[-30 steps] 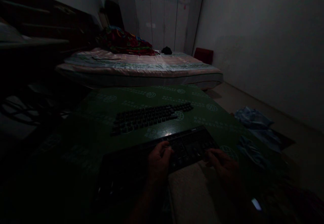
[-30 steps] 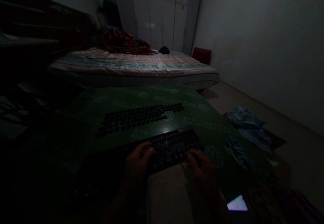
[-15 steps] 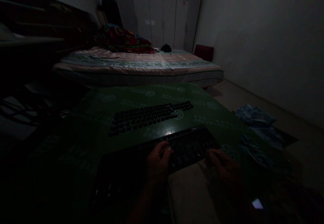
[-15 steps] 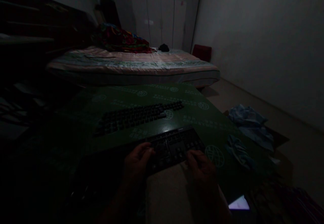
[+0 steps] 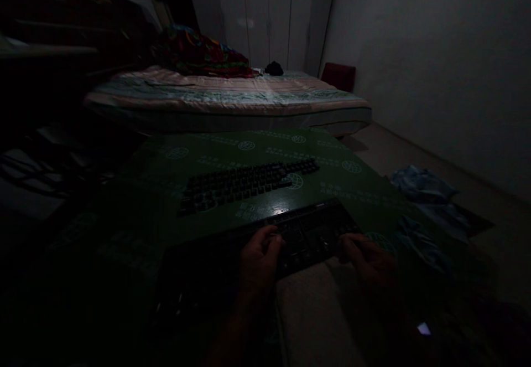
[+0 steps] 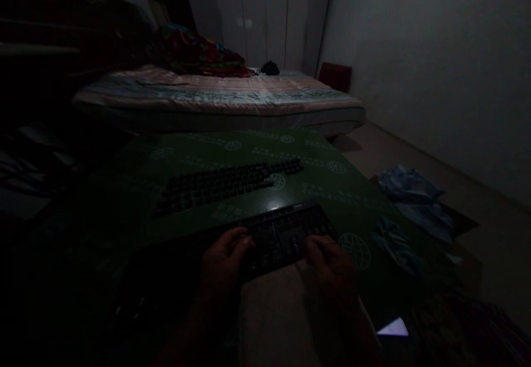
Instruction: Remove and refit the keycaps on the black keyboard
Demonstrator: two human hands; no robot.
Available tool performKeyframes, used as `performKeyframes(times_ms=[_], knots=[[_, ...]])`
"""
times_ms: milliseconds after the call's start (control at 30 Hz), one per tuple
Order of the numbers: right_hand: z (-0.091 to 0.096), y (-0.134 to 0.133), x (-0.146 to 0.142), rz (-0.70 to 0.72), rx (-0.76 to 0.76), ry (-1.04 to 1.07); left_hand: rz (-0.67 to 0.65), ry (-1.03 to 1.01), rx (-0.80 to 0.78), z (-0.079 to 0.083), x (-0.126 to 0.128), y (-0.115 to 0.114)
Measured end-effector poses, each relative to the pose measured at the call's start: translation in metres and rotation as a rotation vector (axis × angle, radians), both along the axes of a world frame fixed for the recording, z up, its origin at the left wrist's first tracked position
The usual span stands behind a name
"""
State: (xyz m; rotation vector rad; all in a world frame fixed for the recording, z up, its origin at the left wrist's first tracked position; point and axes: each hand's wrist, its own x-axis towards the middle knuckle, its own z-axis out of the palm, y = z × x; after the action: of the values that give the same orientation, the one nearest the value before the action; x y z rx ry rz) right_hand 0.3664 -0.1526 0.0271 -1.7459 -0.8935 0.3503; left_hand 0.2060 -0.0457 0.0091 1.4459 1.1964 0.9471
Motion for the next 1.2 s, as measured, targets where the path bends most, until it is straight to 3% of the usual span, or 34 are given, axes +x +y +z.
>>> performKeyframes(times_ms=[167,500,967,1100,1200], knots=[[-0.007,0.007,0.003,0.029,0.009,0.018,0.001,0.003,-0.004,0.002,0.0,-0.002],[-0.016,0.02,0.017,0.094,-0.091,-0.223,-0.026,0.006,-0.022,-0.002,-0.001,-0.001],[0.0,0.041,0.016,0.177,-0.21,-0.479,-0.043,0.036,0.017,-0.002,0.0,-0.002],[-0.002,0.046,0.02,0.26,-0.193,-0.485,-0.04,0.034,0.002,-0.003,-0.001,-0.002],[-0.007,0.047,0.02,0.243,-0.146,-0.467,-0.044,0.041,0.014,-0.005,0.0,-0.002]])
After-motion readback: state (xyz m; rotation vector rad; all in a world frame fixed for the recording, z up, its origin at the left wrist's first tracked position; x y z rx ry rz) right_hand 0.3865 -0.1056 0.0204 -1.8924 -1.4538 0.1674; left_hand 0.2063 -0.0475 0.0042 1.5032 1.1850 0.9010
